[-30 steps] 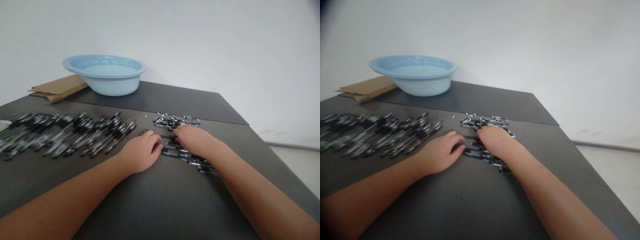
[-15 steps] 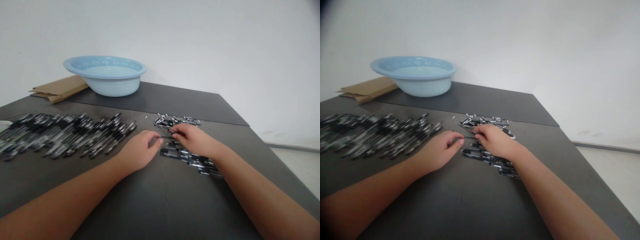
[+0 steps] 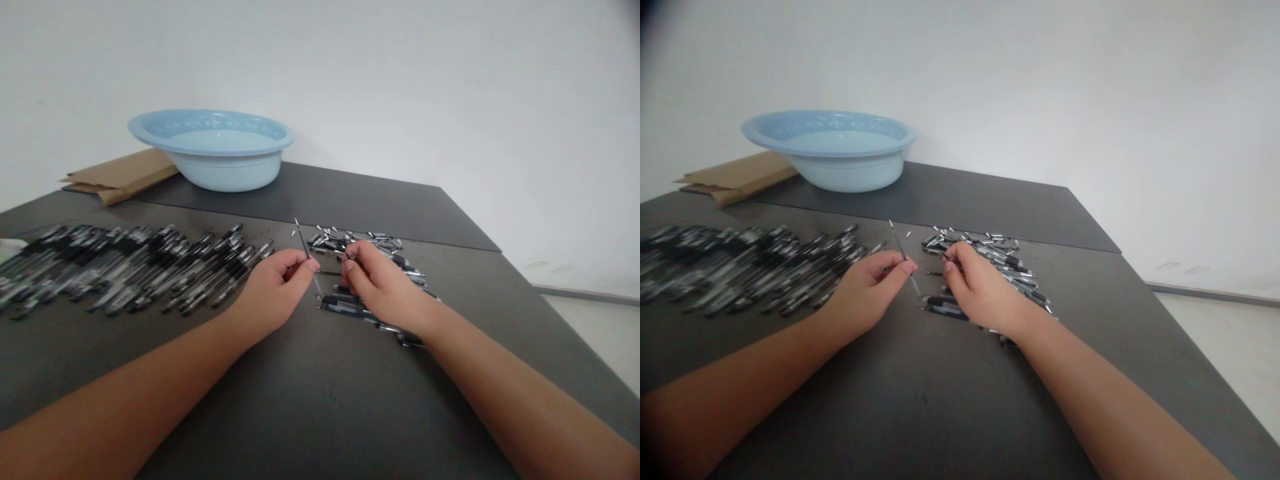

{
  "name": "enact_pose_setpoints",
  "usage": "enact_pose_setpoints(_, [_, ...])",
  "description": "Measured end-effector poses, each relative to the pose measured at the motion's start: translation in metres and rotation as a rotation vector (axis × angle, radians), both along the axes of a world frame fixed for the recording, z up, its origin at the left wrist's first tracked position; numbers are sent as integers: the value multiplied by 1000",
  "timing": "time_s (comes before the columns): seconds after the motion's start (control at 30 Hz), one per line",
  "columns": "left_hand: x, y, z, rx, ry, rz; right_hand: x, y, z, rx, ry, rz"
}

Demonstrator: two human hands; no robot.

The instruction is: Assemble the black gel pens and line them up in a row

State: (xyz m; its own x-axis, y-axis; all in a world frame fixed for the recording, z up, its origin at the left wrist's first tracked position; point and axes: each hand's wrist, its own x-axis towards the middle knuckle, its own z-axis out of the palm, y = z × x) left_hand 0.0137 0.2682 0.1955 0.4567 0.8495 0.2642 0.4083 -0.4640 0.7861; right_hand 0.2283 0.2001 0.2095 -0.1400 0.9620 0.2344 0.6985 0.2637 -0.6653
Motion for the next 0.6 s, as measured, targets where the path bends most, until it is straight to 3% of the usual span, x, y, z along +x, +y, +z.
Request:
enact_pose_setpoints(0.13, [2, -1, -1, -50, 14, -1, 6, -1, 5, 44, -410, 53])
enact_pose_setpoints(0.27, [2, 0, -1, -48, 12, -3, 9, 1, 3, -25, -630, 130])
enact_pose_setpoints(0.47, [3, 1, -4, -92, -31, 33, 7, 4, -3, -44, -716, 92])
enact_pose_setpoints(0.6, [8, 4, -15, -360, -343, 41, 0, 0, 1, 22, -672, 58])
